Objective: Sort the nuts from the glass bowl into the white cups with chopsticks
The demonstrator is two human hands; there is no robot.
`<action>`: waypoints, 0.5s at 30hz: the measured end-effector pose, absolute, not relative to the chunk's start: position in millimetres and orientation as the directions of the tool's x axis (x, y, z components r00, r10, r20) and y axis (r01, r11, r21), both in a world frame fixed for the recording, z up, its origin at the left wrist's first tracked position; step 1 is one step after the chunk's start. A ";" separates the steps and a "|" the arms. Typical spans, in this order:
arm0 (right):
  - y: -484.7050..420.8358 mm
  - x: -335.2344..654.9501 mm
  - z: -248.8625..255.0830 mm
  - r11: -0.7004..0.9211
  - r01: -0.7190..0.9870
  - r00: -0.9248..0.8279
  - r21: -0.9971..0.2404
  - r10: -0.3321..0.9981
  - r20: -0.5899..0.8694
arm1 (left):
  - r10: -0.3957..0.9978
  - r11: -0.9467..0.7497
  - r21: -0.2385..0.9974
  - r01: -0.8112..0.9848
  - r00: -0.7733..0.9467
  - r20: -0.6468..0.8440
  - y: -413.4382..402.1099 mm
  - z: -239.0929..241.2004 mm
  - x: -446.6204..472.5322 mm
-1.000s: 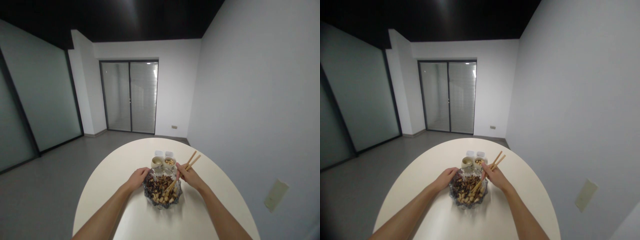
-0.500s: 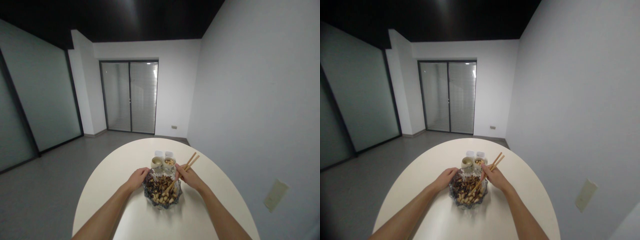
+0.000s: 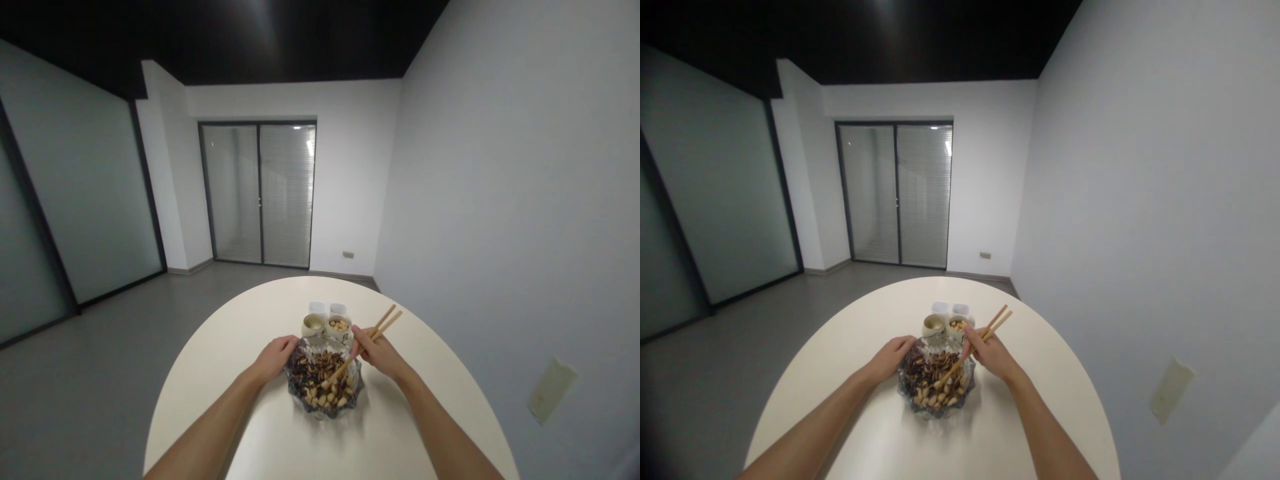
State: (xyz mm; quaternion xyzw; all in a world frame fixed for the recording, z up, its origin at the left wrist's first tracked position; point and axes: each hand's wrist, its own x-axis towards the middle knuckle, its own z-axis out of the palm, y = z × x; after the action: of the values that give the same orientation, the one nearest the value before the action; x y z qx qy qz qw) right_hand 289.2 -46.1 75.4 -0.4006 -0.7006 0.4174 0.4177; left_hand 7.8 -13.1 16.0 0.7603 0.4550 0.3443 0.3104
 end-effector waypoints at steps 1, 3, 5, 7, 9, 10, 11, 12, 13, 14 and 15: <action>-45.3 289.1 75.7 0.326 0.207 -0.311 -0.923 0.916 0.254 | 0.906 -0.392 0.783 0.483 0.348 0.240 -12.3 15.4 7.7; -43.1 289.1 75.4 0.322 0.189 -0.265 -0.928 0.927 0.267 | 0.909 -0.387 0.781 0.490 0.344 0.234 -10.6 13.8 7.8; -40.9 289.0 74.2 0.326 0.171 -0.225 -0.930 0.932 0.285 | 0.911 -0.384 0.781 0.494 0.343 0.230 -9.1 12.0 7.8; -39.6 288.7 73.1 0.335 0.164 -0.194 -0.928 0.933 0.302 | 0.908 -0.389 0.781 0.489 0.346 0.236 -8.2 10.3 7.6; -39.4 288.0 72.6 0.341 0.172 -0.171 -0.924 0.934 0.313 | 0.907 -0.392 0.782 0.484 0.347 0.240 -7.8 9.2 7.3; -39.6 287.5 72.5 0.343 0.176 -0.156 -0.923 0.935 0.318 | 0.906 -0.392 0.783 0.482 0.347 0.240 -7.7 8.9 7.1; -39.7 286.9 72.6 0.343 0.179 -0.140 -0.922 0.936 0.322 | 0.907 -0.391 0.784 0.482 0.346 0.240 -7.7 8.9 6.8; -39.8 286.2 72.6 0.345 0.179 -0.120 -0.922 0.937 0.327 | 0.908 -0.390 0.784 0.483 0.346 0.238 -7.8 9.0 6.6; -39.8 285.3 72.6 0.347 0.176 -0.097 -0.921 0.937 0.335 | 0.907 -0.392 0.784 0.482 0.348 0.239 -7.9 9.2 6.5; -39.7 284.3 72.6 0.353 0.169 -0.071 -0.920 0.936 0.346 | 0.908 -0.389 0.786 0.481 0.346 0.238 -8.1 9.6 6.3; -39.4 283.2 72.4 0.362 0.158 -0.043 -0.919 0.932 0.360 | 0.907 -0.390 0.786 0.479 0.346 0.239 -8.3 10.0 6.3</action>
State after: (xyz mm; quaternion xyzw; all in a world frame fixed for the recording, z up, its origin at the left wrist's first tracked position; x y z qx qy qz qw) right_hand 283.2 -39.4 72.4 -0.4354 -0.6262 0.3598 0.5374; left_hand 6.3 -8.3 10.0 0.7593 0.4565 0.3445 0.3106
